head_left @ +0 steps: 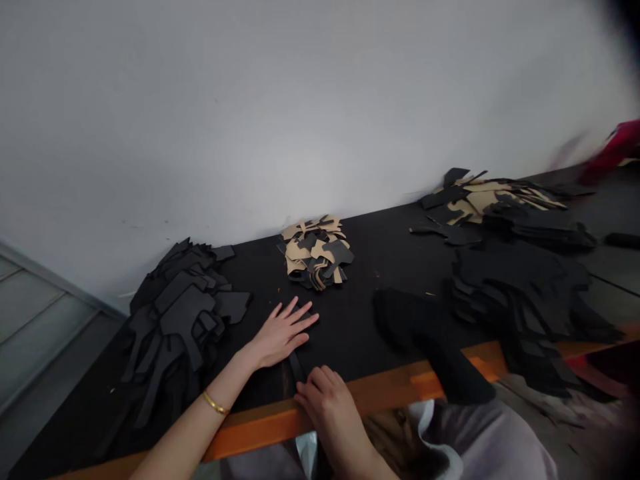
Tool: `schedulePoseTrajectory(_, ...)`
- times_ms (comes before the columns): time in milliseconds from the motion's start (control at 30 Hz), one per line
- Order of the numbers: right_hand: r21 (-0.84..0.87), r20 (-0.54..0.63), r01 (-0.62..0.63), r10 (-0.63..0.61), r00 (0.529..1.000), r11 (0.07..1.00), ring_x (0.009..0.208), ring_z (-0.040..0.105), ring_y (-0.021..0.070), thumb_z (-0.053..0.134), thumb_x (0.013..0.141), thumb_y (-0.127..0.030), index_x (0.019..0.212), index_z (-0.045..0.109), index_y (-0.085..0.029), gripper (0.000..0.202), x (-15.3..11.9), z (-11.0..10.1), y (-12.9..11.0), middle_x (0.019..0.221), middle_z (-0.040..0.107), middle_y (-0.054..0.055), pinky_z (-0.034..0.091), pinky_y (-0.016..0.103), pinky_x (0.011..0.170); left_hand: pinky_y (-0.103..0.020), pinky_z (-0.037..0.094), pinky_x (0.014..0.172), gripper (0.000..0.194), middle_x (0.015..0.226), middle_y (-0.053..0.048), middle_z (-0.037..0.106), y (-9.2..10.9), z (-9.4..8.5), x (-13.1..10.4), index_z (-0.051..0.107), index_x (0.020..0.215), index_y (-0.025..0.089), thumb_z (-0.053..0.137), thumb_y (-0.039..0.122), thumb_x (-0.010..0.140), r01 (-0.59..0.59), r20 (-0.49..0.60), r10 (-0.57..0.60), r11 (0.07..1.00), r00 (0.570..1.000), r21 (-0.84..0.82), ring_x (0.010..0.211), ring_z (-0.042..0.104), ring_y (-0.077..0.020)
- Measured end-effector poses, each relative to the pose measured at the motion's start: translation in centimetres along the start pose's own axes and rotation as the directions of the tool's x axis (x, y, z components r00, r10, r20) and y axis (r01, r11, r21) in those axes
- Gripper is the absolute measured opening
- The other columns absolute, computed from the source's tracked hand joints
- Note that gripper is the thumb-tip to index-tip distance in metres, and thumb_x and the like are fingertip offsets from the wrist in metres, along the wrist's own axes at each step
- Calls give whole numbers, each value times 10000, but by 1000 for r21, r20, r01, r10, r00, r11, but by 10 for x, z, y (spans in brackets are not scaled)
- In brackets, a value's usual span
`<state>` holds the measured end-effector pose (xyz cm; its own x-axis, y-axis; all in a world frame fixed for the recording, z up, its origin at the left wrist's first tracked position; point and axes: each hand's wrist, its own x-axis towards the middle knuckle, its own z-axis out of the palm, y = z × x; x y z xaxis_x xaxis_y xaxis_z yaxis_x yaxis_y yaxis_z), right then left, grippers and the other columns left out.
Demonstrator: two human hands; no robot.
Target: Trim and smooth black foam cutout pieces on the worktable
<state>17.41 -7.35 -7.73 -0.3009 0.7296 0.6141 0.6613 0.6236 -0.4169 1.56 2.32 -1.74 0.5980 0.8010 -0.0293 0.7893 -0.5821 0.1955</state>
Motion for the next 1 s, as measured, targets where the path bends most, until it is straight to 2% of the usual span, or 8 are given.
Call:
schedulePoseTrajectory(133, 7, -6, 21, -21, 1000, 1000, 666, 477, 149, 706, 755, -225, 796, 620, -217, 95, -3, -4, -1, 710, 550, -13, 357, 273, 611, -580, 176, 1083, 446, 1489, 31, 310, -1, -4, -3, 327, 1351, 470, 392, 429, 911, -78, -23, 78, 997, 997, 24, 1404, 146, -275)
schedulePoseTrajectory(300, 15, -32, 50, -50, 998, 999, 689, 488, 159, 521, 876, -177, 962, 633, -217, 147, -9, -2, 0, 750, 548, 17, 383, 278, 636, -561, 147, 1099, 513, 1507, 17, 265, -1, -4, -4, 228, 1407, 418, 337, 493, 911, -104, 29, 104, 995, 994, -4, 1410, 125, -250)
schedulePoseTrajectory(433, 10, 1, 118, -118, 993, 993, 719, 500, 172, 442, 914, -224, 1026, 633, -221, 222, -11, -5, 3, 782, 547, 39, 409, 285, 648, -520, 146, 1115, 625, 1532, -58, 176, -2, 8, 2, 195, 1451, 271, 245, 563, 901, 168, -62, -169, 986, 984, -22, 1415, 87, -253)
schedulePoseTrajectory(533, 50, 23, 131, -132, 991, 990, 734, 506, 172, 411, 925, -217, 1004, 643, -224, 246, -10, -10, 2, 790, 545, 44, 425, 293, 679, -533, 171, 1105, 775, 1507, -163, 225, 0, 20, 4, 258, 1433, 132, 309, 635, 846, 417, -203, -416, 908, 886, -39, 1400, 142, -316)
schedulePoseTrajectory(733, 215, -60, 53, -42, 997, 975, 690, 493, 132, 398, 923, -170, 671, 592, -171, 319, -9, -13, -4, 735, 531, 37, 413, 240, 632, -522, 292, 1042, 586, 1319, -186, 502, -3, 26, 3, 496, 1189, 143, 565, 540, 763, 395, -394, -440, 898, 807, -195, 1268, 412, -325)
schedulePoseTrajectory(867, 263, -75, 6, 14, 997, 965, 711, 507, 125, 442, 902, -163, 672, 582, -170, 269, -8, -13, -4, 757, 552, 32, 411, 228, 636, -376, 464, 845, 524, 1015, -110, 655, -8, 5, 5, 477, 1119, 169, 644, 453, 712, 289, -422, -505, 830, 753, -478, 958, 622, -249)
schedulePoseTrajectory(933, 270, -56, -34, 51, 997, 962, 723, 512, 126, 461, 887, -150, 675, 587, -174, 248, -7, -14, -4, 765, 562, 29, 413, 227, 646, -329, 481, 747, 464, 872, -58, 679, -8, -18, -3, 445, 1184, 191, 517, 450, 806, 270, -434, -559, 780, 707, -565, 802, 650, -214)
schedulePoseTrajectory(1000, 266, -38, -65, 78, 996, 962, 729, 516, 125, 481, 873, -146, 664, 591, -177, 239, -6, -16, -5, 769, 572, 26, 417, 226, 655, -307, 473, 666, 474, 766, -29, 668, -14, -49, -21, 433, 1245, 200, 403, 470, 856, 344, -455, -589, 787, 668, -513, 662, 631, -199)
